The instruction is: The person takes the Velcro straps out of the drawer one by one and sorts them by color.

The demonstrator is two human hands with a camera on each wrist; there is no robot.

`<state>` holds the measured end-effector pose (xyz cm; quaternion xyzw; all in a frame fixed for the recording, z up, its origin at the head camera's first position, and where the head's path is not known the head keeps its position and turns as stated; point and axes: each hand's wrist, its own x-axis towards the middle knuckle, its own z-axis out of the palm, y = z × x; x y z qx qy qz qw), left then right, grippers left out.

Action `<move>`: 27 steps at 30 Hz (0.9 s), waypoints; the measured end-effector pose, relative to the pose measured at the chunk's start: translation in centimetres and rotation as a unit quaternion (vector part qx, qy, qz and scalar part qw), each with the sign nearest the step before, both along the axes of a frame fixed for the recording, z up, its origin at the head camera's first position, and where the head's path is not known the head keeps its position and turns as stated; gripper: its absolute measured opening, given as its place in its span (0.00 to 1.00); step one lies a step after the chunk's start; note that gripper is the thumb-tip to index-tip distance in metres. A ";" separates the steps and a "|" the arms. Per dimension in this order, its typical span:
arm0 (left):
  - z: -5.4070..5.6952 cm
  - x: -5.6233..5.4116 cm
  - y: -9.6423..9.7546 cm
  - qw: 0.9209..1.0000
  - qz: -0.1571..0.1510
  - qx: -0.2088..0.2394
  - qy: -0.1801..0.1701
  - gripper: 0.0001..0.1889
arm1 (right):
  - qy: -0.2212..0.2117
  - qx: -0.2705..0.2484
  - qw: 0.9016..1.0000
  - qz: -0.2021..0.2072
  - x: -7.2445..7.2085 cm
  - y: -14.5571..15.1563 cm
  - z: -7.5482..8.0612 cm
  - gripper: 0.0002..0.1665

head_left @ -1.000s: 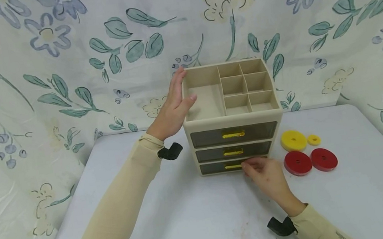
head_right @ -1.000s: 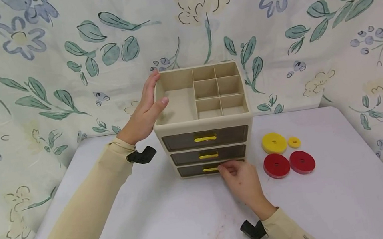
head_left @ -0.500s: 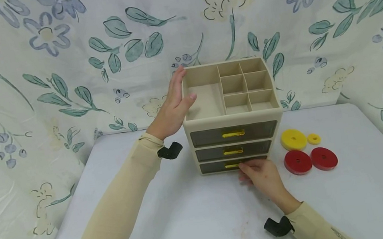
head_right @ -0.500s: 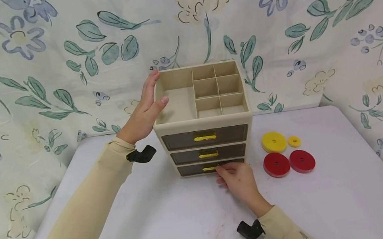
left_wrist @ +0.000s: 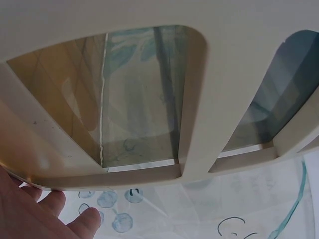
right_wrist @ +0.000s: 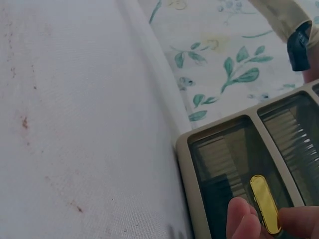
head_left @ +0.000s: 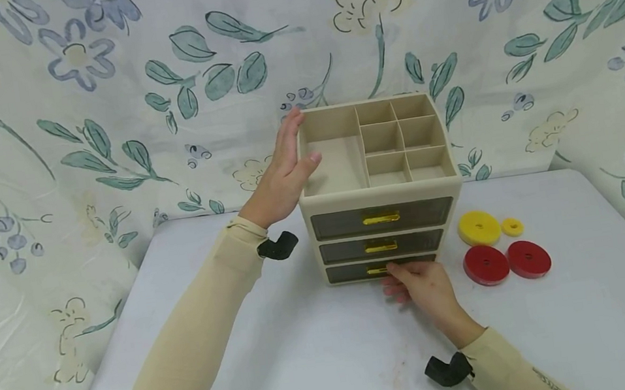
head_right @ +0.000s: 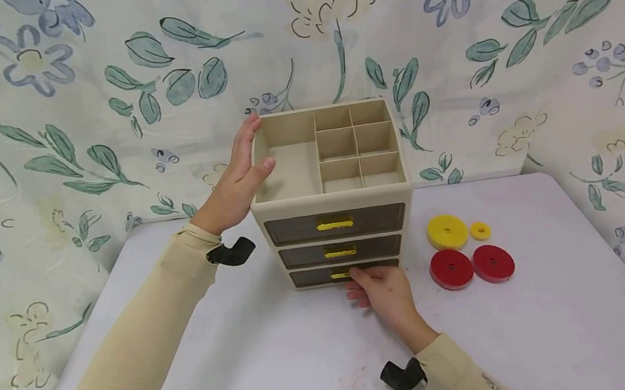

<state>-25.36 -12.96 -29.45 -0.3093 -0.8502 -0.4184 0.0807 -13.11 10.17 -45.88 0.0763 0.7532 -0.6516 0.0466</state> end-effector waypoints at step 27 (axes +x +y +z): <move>0.2 0.3 0.0 1.000 -0.003 0.002 0.002 0.34 | -0.004 0.006 1.000 -0.004 1.1 -0.1 0.1 0.17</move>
